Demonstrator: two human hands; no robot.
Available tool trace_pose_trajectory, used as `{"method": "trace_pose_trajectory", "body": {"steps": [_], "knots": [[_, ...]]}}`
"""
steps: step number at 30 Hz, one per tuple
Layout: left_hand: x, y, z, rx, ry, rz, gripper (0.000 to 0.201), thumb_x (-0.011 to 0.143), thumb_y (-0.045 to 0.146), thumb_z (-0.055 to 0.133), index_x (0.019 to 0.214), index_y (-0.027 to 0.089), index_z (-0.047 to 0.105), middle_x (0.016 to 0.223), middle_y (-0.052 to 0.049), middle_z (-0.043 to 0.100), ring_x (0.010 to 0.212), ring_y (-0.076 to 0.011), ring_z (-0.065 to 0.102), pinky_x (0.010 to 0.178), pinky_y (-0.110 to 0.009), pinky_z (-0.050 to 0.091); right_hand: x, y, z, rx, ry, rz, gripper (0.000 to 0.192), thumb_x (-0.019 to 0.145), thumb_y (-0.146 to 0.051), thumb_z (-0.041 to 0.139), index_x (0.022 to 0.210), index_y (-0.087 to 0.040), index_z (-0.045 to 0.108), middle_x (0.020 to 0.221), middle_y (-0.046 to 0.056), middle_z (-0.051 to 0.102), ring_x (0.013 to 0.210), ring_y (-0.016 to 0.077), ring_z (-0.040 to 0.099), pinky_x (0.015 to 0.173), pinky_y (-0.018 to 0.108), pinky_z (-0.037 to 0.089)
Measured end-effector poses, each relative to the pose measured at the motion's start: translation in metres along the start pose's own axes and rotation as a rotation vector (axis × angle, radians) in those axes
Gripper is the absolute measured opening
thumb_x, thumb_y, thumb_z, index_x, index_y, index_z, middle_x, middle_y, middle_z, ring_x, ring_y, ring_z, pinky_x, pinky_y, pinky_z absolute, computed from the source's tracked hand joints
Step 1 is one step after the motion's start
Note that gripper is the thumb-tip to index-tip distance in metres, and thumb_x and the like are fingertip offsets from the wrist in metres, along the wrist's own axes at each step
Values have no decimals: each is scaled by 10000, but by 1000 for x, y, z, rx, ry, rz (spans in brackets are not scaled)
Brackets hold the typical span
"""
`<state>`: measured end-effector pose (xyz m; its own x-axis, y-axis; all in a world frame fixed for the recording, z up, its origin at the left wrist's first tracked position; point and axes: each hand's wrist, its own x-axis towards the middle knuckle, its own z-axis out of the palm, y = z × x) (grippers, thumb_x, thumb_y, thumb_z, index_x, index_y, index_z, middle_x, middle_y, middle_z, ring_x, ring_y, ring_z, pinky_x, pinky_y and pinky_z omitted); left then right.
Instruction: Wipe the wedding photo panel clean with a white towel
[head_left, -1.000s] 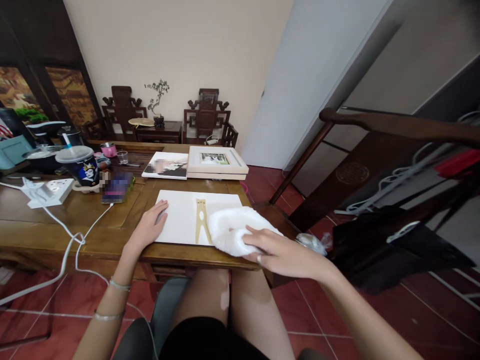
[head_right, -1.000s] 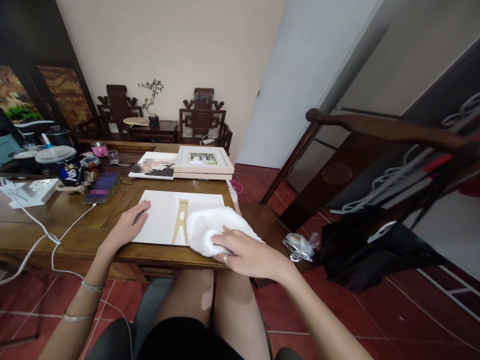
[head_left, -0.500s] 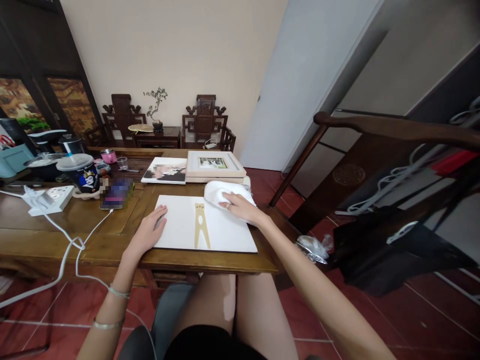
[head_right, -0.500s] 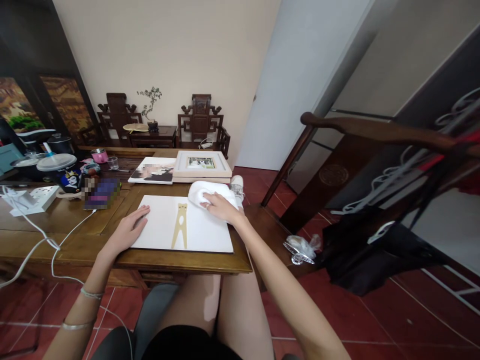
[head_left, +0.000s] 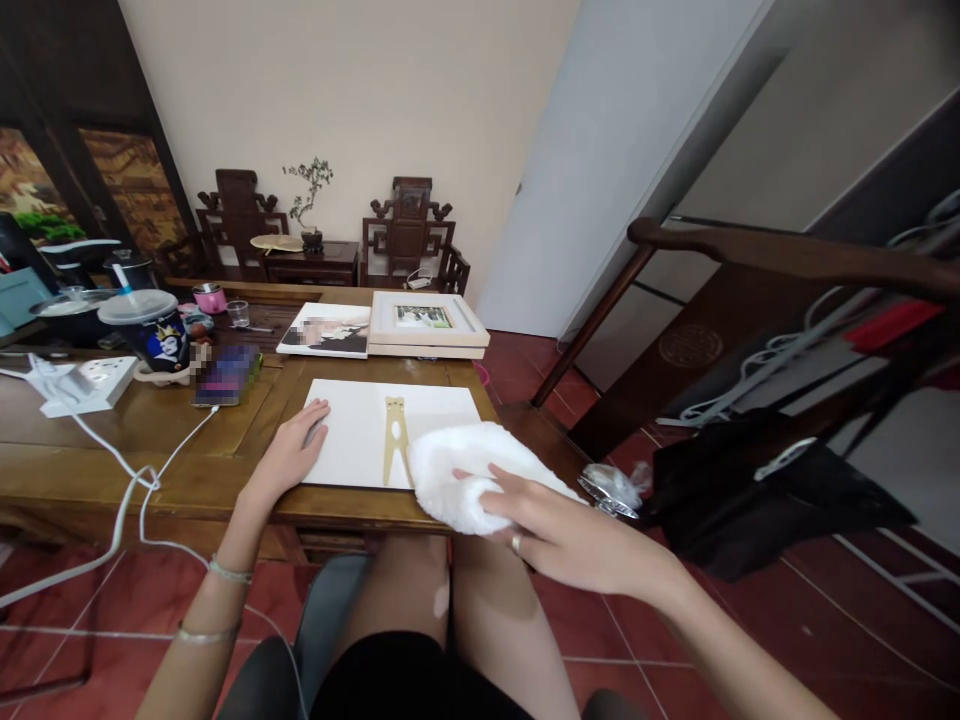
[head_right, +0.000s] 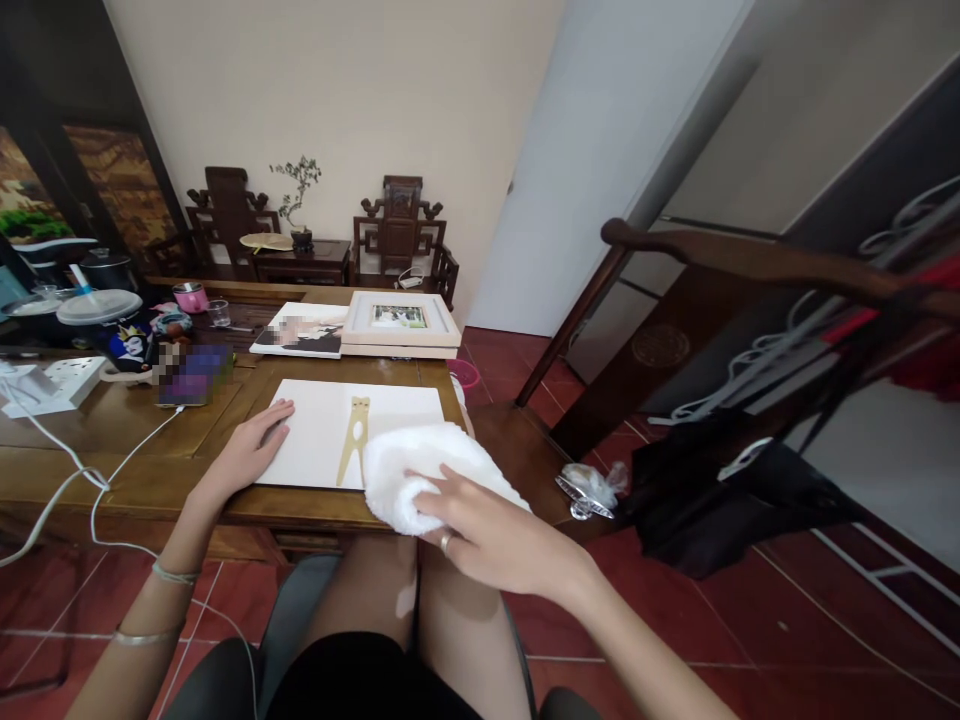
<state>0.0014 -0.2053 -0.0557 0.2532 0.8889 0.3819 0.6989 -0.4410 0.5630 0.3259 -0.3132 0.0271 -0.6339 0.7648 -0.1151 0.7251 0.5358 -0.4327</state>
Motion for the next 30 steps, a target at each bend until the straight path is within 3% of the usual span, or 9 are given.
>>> {"method": "trace_pose_trajectory", "body": {"steps": [3,6,12,16,19,22,27,30], "knots": [[0,-2,0,4,4,8,446,884,367,412,1205,104,576,1328,-136,535,1294,-235,430,1112,-405,288,10,13,-1,25,7,23,137,830,-183,405,830,-217,538,951,71,611,1100,262,510,943,384,376],[1,-3,0,9,1,8,447,883,368,409,1203,104,576,1329,-140,534,1293,-235,432,1112,-413,288,40,39,-4,47,98,35,126,849,-268,423,764,-208,493,813,45,560,919,231,539,846,352,421],[1,-2,-1,18,-9,-6,449,880,367,406,1205,107,575,1332,-139,531,1293,-235,432,1113,-419,287,117,83,-12,15,328,50,142,851,-282,408,734,-213,448,768,22,532,804,206,520,792,328,416],[1,-2,-1,7,-1,0,432,878,363,414,1202,131,579,1335,-123,531,1292,-234,434,1110,-431,288,136,90,-9,-19,391,75,140,859,-267,379,745,-220,447,737,27,533,822,231,509,861,379,378],[1,-2,0,4,-1,-2,437,873,362,418,1205,127,579,1335,-122,531,1289,-238,437,1111,-429,287,124,79,-3,-61,384,55,126,834,-220,377,724,-225,438,676,20,507,778,233,491,875,394,361],[1,0,-1,5,-9,-6,450,872,358,415,1207,105,578,1333,-133,531,1287,-237,439,1114,-411,288,93,60,1,-107,318,3,128,804,-176,373,695,-227,416,629,11,466,746,226,479,858,379,368],[1,2,-2,1,-13,-12,440,874,349,413,1209,115,578,1337,-124,528,1294,-228,431,1116,-411,284,29,30,-6,-10,89,44,130,822,-251,407,699,-220,432,731,32,510,808,223,503,778,334,399],[1,2,-2,-2,-14,-14,431,872,351,420,1212,136,575,1340,-108,528,1298,-230,425,1117,-426,279,12,23,-17,44,-52,25,138,807,-247,426,674,-215,434,742,26,522,766,198,498,761,325,402]]}}
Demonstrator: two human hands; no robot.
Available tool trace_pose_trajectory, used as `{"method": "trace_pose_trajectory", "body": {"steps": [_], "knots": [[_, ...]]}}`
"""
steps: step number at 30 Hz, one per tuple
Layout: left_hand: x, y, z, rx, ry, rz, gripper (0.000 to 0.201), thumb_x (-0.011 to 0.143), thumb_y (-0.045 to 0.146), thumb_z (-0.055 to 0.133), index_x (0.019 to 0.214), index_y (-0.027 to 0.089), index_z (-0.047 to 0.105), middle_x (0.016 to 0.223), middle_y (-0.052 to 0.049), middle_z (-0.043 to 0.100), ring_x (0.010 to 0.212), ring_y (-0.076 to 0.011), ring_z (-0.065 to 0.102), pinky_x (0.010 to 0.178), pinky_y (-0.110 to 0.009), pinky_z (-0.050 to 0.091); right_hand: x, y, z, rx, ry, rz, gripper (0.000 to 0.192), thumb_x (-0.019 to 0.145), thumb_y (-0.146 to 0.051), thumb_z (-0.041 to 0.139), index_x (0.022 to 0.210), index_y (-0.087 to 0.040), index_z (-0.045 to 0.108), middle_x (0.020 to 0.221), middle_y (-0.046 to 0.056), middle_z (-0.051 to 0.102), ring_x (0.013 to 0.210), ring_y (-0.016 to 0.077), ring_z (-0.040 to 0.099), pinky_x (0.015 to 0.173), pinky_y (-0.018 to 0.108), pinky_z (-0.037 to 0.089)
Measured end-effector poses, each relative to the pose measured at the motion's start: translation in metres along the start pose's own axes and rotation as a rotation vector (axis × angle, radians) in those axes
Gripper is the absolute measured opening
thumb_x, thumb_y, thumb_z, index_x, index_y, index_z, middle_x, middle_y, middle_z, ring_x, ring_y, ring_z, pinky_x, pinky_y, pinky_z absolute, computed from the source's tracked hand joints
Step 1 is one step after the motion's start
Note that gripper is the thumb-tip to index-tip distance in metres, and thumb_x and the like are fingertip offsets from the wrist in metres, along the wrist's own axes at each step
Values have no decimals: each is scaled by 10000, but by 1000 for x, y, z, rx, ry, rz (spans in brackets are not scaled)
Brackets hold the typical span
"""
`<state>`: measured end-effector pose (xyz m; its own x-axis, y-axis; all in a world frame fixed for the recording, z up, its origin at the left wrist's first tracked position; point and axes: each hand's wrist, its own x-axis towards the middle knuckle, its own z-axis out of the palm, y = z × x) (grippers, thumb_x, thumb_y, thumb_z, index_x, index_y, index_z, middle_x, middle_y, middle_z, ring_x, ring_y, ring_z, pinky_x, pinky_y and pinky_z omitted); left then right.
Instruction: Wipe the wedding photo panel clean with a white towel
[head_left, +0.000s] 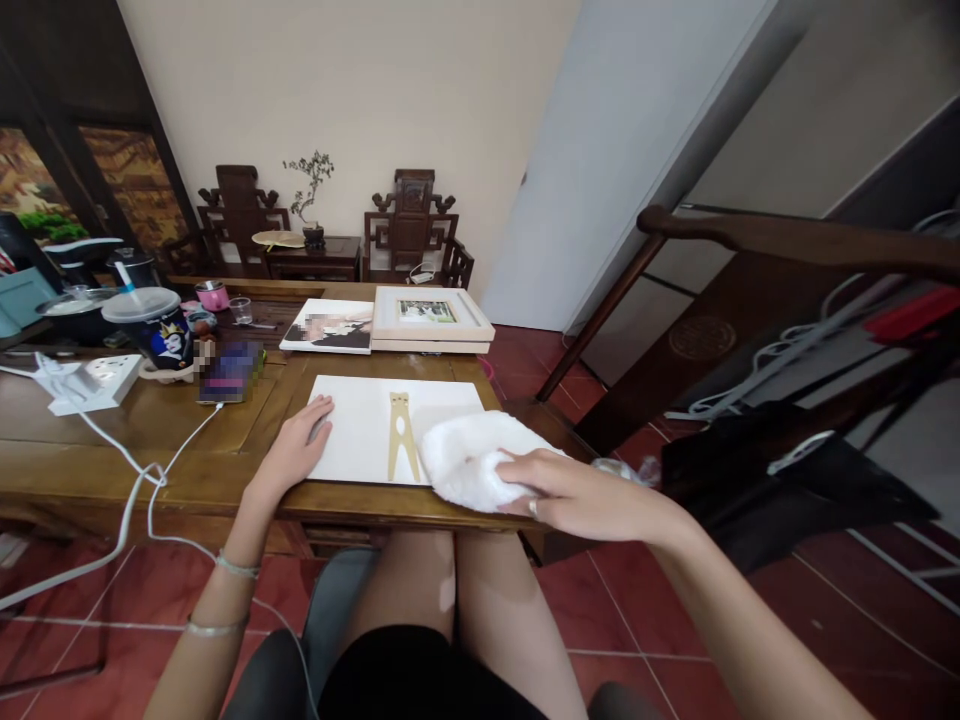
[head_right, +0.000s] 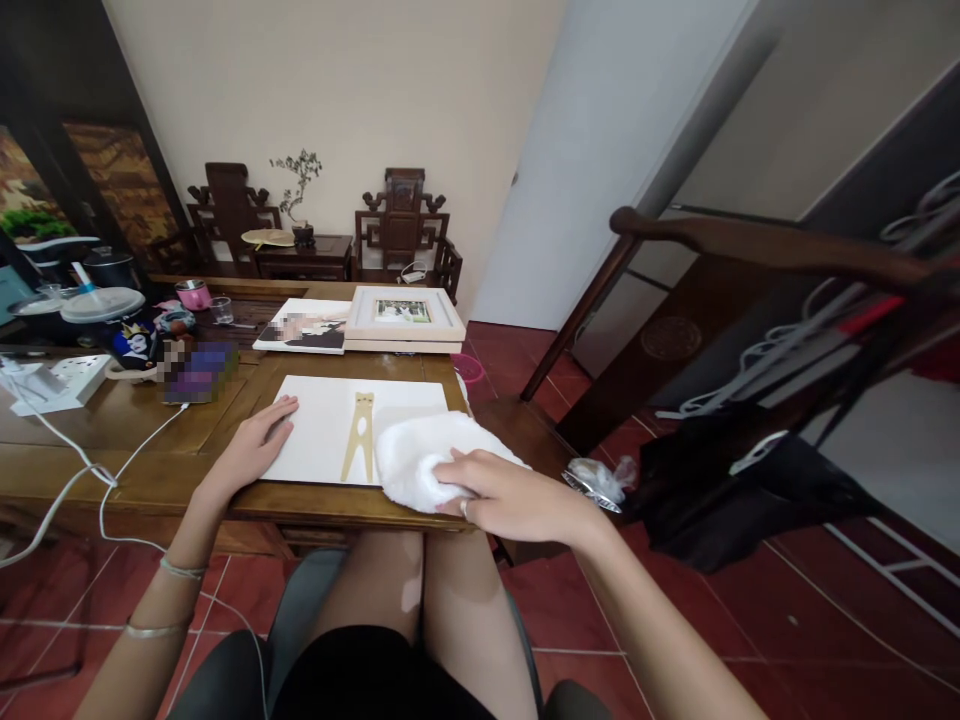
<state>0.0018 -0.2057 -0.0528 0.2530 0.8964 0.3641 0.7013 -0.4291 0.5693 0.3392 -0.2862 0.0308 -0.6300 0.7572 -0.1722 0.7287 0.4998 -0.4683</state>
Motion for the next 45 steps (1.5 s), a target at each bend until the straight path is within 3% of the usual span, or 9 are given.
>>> {"method": "trace_pose_trajectory", "body": {"steps": [6,12,17,22,29,33,38,42,45], "knots": [[1,-3,0,-1,1,6,433,874,357,420,1205,126,576,1336,-124,529,1289,-236,437,1113,-422,288,34,23,-12,116,49,-31,210,825,-337,456,664,-206,427,758,18,538,762,181,502,737,295,421],[1,-2,-1,11,-7,-4,450,875,359,416,1209,102,574,1331,-138,531,1293,-229,432,1115,-405,286,99,63,-13,270,309,-24,171,830,-353,468,788,-198,526,928,34,602,879,205,538,830,315,405],[1,-2,-2,24,-11,-3,456,877,369,417,1212,102,574,1332,-136,531,1294,-233,431,1117,-403,282,123,63,-11,133,466,54,159,828,-312,434,717,-204,467,835,42,593,835,221,532,795,331,383],[1,-2,-2,19,-10,1,464,877,376,421,1213,95,574,1333,-137,531,1292,-244,432,1118,-395,280,95,47,-6,85,396,70,188,820,-306,431,660,-212,402,702,21,523,740,202,493,700,300,363],[1,-1,0,19,-6,5,442,877,344,414,1208,99,574,1336,-134,528,1294,-228,430,1117,-404,279,10,-2,-9,76,14,4,169,811,-258,430,654,-196,425,707,12,499,742,175,482,692,270,373],[1,-2,0,10,1,10,442,877,347,417,1202,96,579,1332,-138,531,1294,-236,430,1116,-408,282,-1,-20,-13,59,-71,-24,143,803,-216,435,663,-193,440,719,19,520,767,174,493,712,267,378],[1,-4,1,4,13,23,429,875,346,424,1202,115,579,1331,-132,533,1285,-246,442,1106,-433,295,39,0,-16,35,50,-38,180,846,-285,431,694,-190,454,738,18,530,769,174,503,747,284,384],[1,-4,1,2,8,16,433,873,340,424,1199,104,582,1324,-139,537,1282,-245,446,1107,-430,294,91,23,-17,5,249,22,163,851,-277,438,722,-185,474,751,19,542,736,175,508,719,283,374],[1,-4,1,2,3,11,447,875,348,424,1212,96,575,1330,-142,531,1291,-242,434,1112,-423,286,125,25,-8,-22,397,65,139,857,-242,424,772,-177,514,786,47,579,771,201,534,712,283,361]]}}
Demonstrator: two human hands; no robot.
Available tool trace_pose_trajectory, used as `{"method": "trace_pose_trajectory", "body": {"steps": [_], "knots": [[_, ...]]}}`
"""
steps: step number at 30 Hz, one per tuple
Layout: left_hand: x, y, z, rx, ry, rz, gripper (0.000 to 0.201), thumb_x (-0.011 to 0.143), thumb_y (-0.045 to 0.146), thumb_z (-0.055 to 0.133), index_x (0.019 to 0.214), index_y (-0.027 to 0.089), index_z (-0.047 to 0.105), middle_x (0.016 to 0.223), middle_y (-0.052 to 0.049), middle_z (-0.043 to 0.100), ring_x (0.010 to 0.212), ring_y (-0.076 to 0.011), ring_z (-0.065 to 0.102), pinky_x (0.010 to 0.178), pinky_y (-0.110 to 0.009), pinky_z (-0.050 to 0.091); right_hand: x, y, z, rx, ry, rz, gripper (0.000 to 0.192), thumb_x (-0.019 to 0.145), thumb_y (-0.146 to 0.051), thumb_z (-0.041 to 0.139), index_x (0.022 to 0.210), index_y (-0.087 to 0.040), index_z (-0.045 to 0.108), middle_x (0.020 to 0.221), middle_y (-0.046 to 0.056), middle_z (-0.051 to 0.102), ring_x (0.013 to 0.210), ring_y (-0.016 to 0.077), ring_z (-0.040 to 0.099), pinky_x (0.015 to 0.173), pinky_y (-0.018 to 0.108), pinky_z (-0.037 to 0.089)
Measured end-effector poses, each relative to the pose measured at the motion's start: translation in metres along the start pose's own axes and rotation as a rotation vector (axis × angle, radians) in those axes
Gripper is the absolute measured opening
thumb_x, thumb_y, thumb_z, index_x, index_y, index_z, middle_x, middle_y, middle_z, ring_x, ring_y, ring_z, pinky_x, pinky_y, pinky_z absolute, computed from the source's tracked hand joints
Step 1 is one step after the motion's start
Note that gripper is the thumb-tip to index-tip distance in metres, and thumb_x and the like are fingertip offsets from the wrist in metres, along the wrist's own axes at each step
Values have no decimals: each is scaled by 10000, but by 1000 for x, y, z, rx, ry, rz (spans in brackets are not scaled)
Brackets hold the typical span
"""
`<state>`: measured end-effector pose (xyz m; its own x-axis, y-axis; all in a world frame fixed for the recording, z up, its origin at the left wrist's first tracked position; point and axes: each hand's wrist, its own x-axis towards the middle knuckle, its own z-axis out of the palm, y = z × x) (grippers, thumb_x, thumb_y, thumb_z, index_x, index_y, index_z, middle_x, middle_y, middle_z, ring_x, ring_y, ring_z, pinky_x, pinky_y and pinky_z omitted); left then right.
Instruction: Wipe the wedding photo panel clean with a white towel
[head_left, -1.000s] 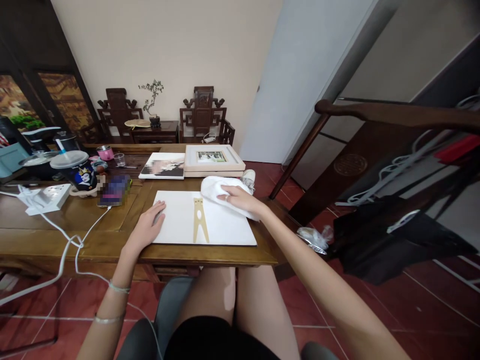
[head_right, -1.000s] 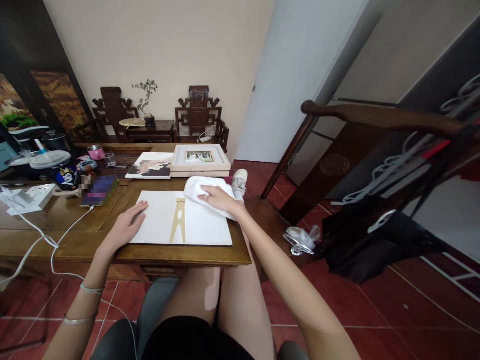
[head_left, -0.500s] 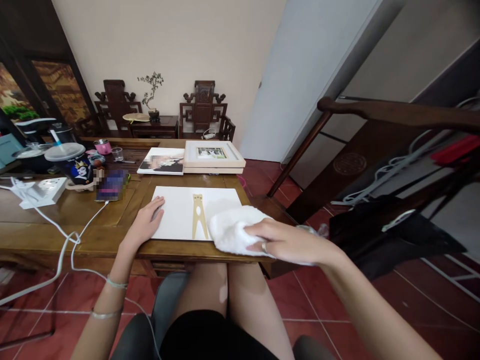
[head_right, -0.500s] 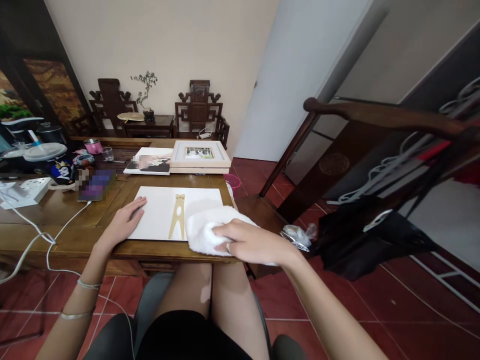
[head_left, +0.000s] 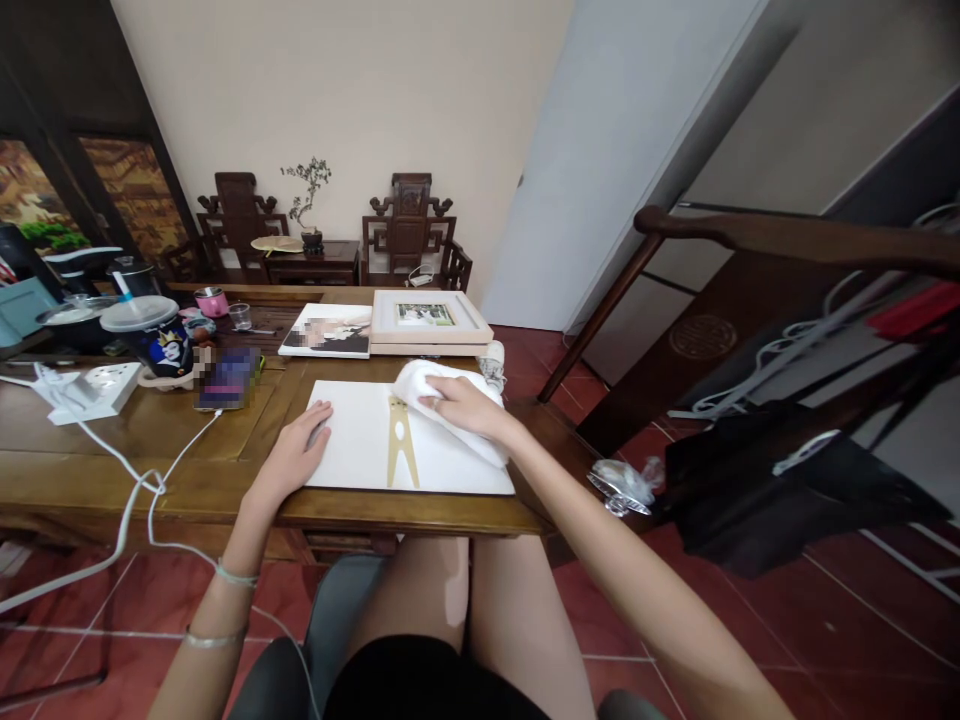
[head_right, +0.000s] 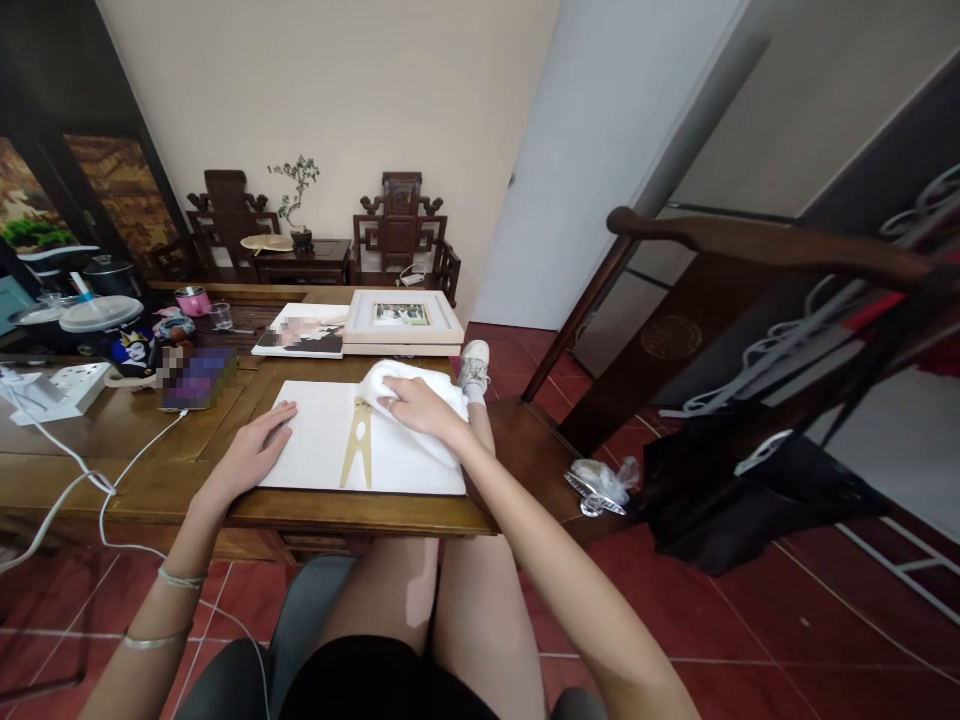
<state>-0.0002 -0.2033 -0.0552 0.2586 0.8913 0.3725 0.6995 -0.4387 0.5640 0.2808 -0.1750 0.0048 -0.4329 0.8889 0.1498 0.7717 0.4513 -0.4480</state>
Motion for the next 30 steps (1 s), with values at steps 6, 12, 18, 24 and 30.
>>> {"method": "trace_pose_trajectory", "body": {"steps": [6,12,18,24,30], "knots": [[0,1,-1,6,-9,-3,441,880,339,419,1215,97,574,1337,-139,525,1294,-232,431,1113,-414,285,-10,-36,35,-93,64,-127,207,806,-101,375,882,-156,560,803,73,601,804,230,531,823,334,332],[0,3,0,5,0,4,437,879,338,416,1204,95,577,1329,-144,532,1290,-236,436,1111,-414,289,-75,-74,11,-51,-145,-259,188,762,-52,393,812,-170,529,791,44,550,751,185,485,840,317,332],[-1,2,1,-3,3,6,449,876,332,414,1206,74,576,1326,-158,531,1290,-239,435,1113,-404,289,-87,-84,-8,-145,-329,-268,150,807,-122,427,864,-181,553,749,48,536,740,191,484,640,260,307],[0,1,0,4,0,-3,458,871,341,412,1205,74,577,1329,-156,529,1287,-234,440,1111,-403,291,-30,-59,6,-199,-241,-171,186,820,-147,421,925,-177,572,794,68,603,758,205,545,633,259,304],[0,2,-1,7,-2,0,437,875,346,414,1204,113,580,1330,-135,532,1291,-228,436,1111,-418,287,19,-45,20,-242,-117,-148,224,849,-140,383,949,-161,582,912,104,647,827,227,581,684,278,348]]}}
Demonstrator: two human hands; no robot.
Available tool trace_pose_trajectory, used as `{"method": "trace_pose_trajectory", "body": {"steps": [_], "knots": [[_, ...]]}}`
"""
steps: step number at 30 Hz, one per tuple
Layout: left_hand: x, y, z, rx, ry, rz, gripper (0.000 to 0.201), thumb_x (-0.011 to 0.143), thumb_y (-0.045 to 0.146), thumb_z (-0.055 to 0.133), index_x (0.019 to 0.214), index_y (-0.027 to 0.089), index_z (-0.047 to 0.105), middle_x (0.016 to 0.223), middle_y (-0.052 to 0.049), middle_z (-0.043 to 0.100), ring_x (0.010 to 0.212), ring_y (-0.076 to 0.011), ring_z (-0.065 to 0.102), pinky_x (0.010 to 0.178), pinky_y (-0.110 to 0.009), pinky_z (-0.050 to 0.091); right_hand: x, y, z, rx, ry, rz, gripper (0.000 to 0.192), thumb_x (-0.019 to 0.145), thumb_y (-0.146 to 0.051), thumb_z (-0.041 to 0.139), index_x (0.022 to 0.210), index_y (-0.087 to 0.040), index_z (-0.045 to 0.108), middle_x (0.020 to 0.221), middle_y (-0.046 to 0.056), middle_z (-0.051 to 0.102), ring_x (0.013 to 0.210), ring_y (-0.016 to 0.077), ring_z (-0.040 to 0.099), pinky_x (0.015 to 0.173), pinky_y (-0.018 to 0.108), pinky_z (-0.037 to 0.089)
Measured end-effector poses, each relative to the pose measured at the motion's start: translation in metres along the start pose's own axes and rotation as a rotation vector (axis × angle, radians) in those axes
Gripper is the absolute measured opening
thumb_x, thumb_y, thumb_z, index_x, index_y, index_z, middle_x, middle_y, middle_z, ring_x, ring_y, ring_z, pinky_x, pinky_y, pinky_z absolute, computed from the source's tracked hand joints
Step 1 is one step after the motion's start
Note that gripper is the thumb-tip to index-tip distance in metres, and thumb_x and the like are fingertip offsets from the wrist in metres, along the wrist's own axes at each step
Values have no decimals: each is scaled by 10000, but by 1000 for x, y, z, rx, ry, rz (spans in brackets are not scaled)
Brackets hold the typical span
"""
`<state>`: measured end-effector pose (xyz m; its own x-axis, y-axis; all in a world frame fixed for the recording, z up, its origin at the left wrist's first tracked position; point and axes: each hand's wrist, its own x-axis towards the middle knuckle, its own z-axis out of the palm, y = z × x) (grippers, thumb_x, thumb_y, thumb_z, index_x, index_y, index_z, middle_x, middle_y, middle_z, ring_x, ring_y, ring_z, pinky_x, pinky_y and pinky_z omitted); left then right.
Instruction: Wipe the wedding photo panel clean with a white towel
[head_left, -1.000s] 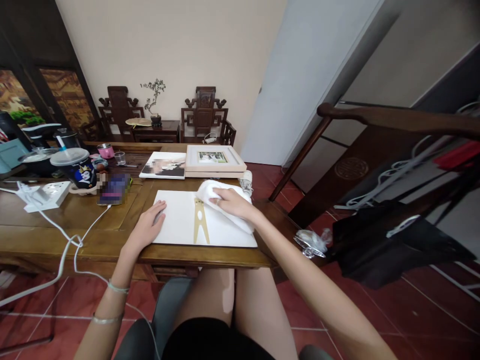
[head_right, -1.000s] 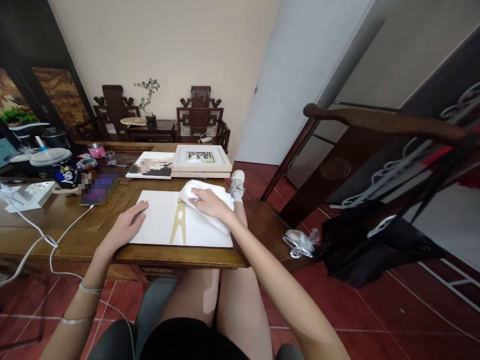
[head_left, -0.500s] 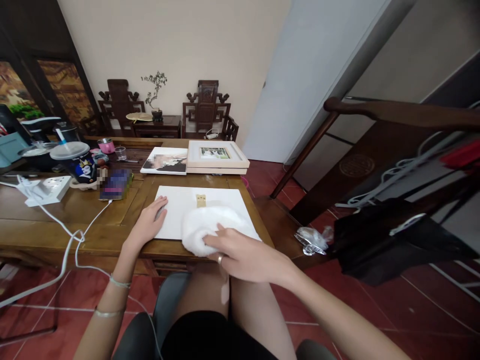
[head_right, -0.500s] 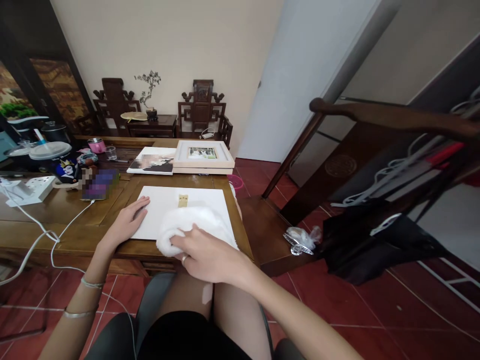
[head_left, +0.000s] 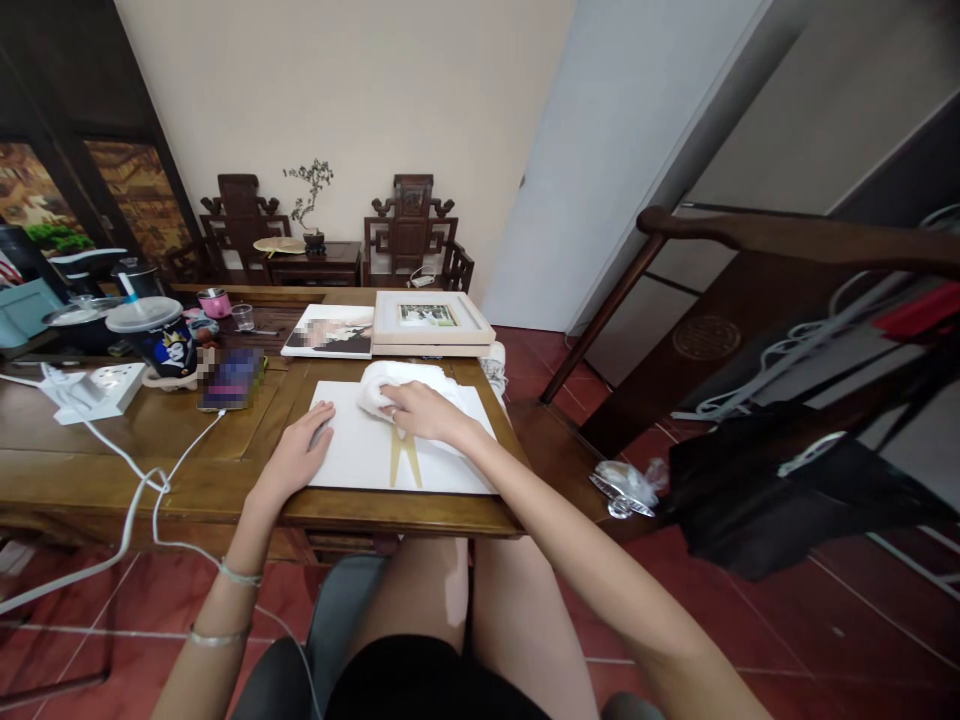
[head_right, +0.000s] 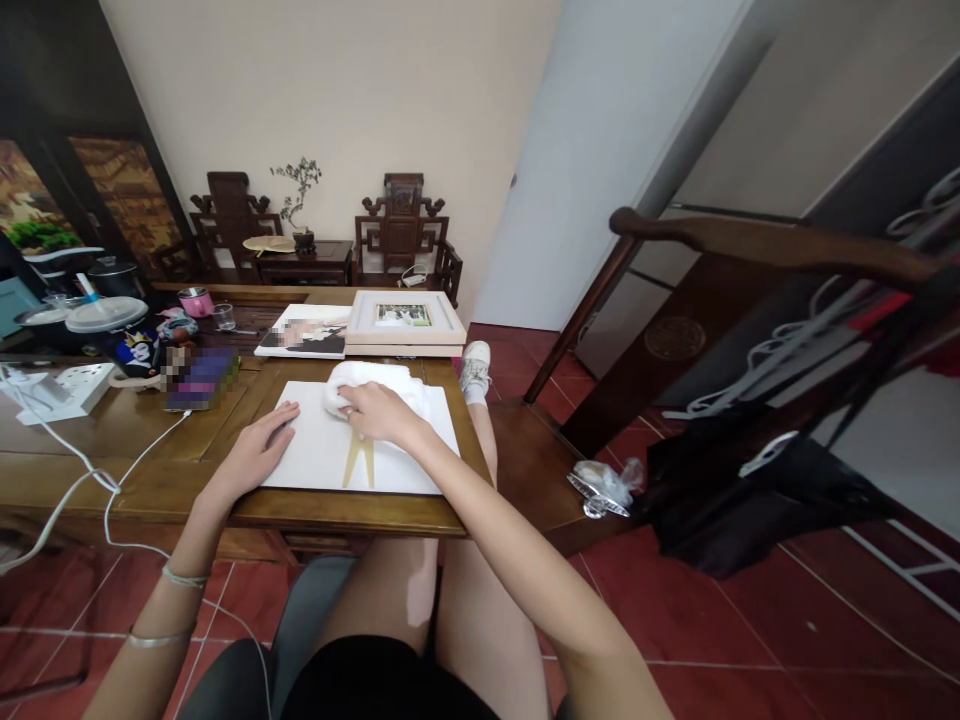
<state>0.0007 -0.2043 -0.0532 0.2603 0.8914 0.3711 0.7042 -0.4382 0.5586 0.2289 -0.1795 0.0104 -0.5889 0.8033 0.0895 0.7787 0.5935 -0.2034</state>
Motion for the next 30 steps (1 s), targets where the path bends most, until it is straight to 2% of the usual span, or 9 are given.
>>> {"method": "trace_pose_trajectory", "body": {"steps": [4,8,11,15,19,24,27,30], "knots": [[0,-1,0,-11,3,4,435,874,353,422,1208,122,579,1331,-133,532,1286,-237,442,1106,-434,291,-6,-15,9,-120,39,-74,292,792,-84,426,1043,-107,575,1036,170,617,1016,274,548,887,371,350],[-1,0,1,-19,6,8,429,877,352,423,1215,135,575,1335,-122,531,1288,-238,439,1104,-439,295,-40,-41,11,-146,20,-173,351,772,-65,447,1103,-62,565,1083,214,596,1165,307,462,1000,427,289],[-1,1,1,-22,7,7,441,880,349,417,1211,106,576,1335,-142,527,1290,-241,436,1107,-424,293,-67,-60,2,-118,-44,-222,320,771,-81,460,1063,-91,592,1052,196,613,1143,300,486,973,409,333],[-1,1,2,-18,6,7,459,879,348,410,1207,73,575,1328,-161,528,1289,-240,437,1110,-407,292,-79,-76,-9,-105,-137,-262,236,797,-140,460,972,-145,619,982,162,632,914,275,589,784,374,421],[0,-2,2,-13,2,10,456,878,342,403,1210,82,575,1328,-154,531,1287,-235,440,1107,-407,297,-58,-67,-7,-96,-111,-228,247,841,-177,423,1007,-168,606,914,128,649,829,262,593,693,342,397],[-1,4,-1,-30,29,-19,481,902,397,376,1255,115,540,1344,-139,519,1268,-247,461,1094,-429,305,-5,-39,6,-108,3,-112,278,835,-156,407,1051,-162,581,966,125,649,851,256,583,697,327,392],[-1,8,-4,-191,122,-73,555,929,462,327,1347,116,440,1385,-138,475,1289,-227,436,1106,-397,284,16,-39,15,-122,63,-98,297,833,-129,383,1060,-129,575,1008,159,640,909,267,570,793,364,396],[2,6,-6,-464,199,-121,616,941,526,245,1423,148,311,1432,-131,415,1317,-215,397,1089,-380,318,15,-56,23,-112,89,-177,298,806,-116,425,1062,-120,579,1038,168,635,1076,281,505,929,401,348]]}}
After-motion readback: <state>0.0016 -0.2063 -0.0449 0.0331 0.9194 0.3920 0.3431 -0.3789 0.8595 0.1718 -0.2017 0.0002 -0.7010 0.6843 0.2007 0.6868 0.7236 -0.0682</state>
